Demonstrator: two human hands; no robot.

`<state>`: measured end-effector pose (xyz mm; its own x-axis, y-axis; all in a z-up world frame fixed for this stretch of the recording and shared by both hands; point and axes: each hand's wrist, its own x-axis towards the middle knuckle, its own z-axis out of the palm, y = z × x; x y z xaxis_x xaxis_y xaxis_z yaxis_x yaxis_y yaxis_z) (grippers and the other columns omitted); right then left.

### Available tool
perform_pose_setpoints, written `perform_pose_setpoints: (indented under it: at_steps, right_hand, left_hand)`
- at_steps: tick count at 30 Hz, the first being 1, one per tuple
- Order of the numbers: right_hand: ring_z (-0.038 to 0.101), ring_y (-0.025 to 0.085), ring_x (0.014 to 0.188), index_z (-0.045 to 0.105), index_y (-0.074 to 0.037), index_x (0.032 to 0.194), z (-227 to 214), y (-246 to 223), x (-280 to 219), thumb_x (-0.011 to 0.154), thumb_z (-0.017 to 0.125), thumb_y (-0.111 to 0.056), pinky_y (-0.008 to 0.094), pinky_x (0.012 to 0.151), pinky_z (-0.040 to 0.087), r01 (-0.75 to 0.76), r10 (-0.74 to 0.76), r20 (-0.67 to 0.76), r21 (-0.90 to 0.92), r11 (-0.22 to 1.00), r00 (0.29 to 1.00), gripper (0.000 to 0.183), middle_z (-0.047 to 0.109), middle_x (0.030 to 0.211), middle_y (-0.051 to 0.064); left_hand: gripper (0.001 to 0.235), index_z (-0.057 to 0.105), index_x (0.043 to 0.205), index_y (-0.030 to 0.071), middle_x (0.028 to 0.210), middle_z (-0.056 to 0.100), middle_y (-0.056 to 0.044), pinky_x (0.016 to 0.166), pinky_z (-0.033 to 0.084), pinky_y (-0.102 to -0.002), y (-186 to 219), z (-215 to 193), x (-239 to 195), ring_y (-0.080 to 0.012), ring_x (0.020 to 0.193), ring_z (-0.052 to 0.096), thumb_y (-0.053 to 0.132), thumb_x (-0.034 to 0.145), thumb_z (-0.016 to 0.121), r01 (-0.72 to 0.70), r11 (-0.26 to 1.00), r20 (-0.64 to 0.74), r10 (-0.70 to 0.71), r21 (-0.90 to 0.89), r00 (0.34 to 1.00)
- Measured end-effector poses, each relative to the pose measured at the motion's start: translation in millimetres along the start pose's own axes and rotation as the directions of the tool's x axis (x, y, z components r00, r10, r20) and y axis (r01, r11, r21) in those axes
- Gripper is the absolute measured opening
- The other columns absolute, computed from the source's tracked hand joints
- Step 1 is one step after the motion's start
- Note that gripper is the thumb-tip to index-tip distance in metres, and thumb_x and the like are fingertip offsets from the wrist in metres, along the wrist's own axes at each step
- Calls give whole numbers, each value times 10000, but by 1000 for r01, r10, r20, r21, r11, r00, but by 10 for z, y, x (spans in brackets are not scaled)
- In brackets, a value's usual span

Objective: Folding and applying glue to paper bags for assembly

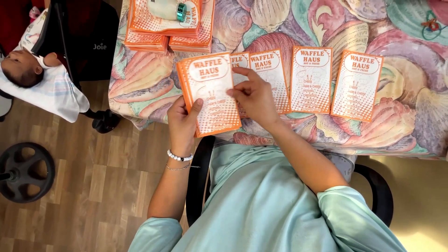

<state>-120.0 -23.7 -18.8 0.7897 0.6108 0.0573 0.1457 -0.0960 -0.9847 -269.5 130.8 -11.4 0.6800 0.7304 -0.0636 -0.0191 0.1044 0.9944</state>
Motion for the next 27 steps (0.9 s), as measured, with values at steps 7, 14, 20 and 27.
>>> perform_pose_setpoints:
  at_steps: [7, 14, 20, 27]
  right_hand:
    - [644, 157, 557, 581, -4, 1381, -406, -88, -88, 896, 771, 60, 247, 516, 575, -33, 37, -126, 33, 999, 991, 524, 750, 796, 139]
    - [688, 318, 788, 585, 16, 1397, -780, 212, -71, 874, 878, -101, 381, 662, 579, 137, -301, -289, -474, 870, 909, 610, 718, 957, 200]
    - [460, 330, 1526, 237, -129, 1657, -1314, -732, -75, 996, 850, -210, 487, 1250, 464, 464, -525, -77, -371, 804, 848, 905, 314, 1674, 95]
    - [619, 175, 988, 555, -67, 1371, -1892, -499, 770, 916, 688, 171, 316, 931, 509, 394, -453, -223, -262, 881, 863, 530, 653, 1037, 48]
  left_hand:
    - [180, 713, 970, 37, 756, 696, -23, 667, 549, -232, 144, 68, -32, -57, 699, 632, 191, 929, 798, 34, 999, 51, -34, -10, 998]
    - [79, 680, 965, 80, 770, 587, 21, 755, 472, -226, 291, -324, 262, -54, 775, 494, 81, 977, 758, -216, 964, 9, 218, 156, 976]
    - [66, 726, 1015, 50, 895, 746, -56, 643, 474, -336, 1059, 668, 349, -197, 732, 651, 44, 964, 768, -783, 464, 525, 581, 414, 622]
    - [148, 560, 764, 203, 598, 625, 36, 611, 420, -395, 990, 2360, 1250, -255, 525, 616, 101, 798, 662, -910, -111, 757, 601, 399, 258]
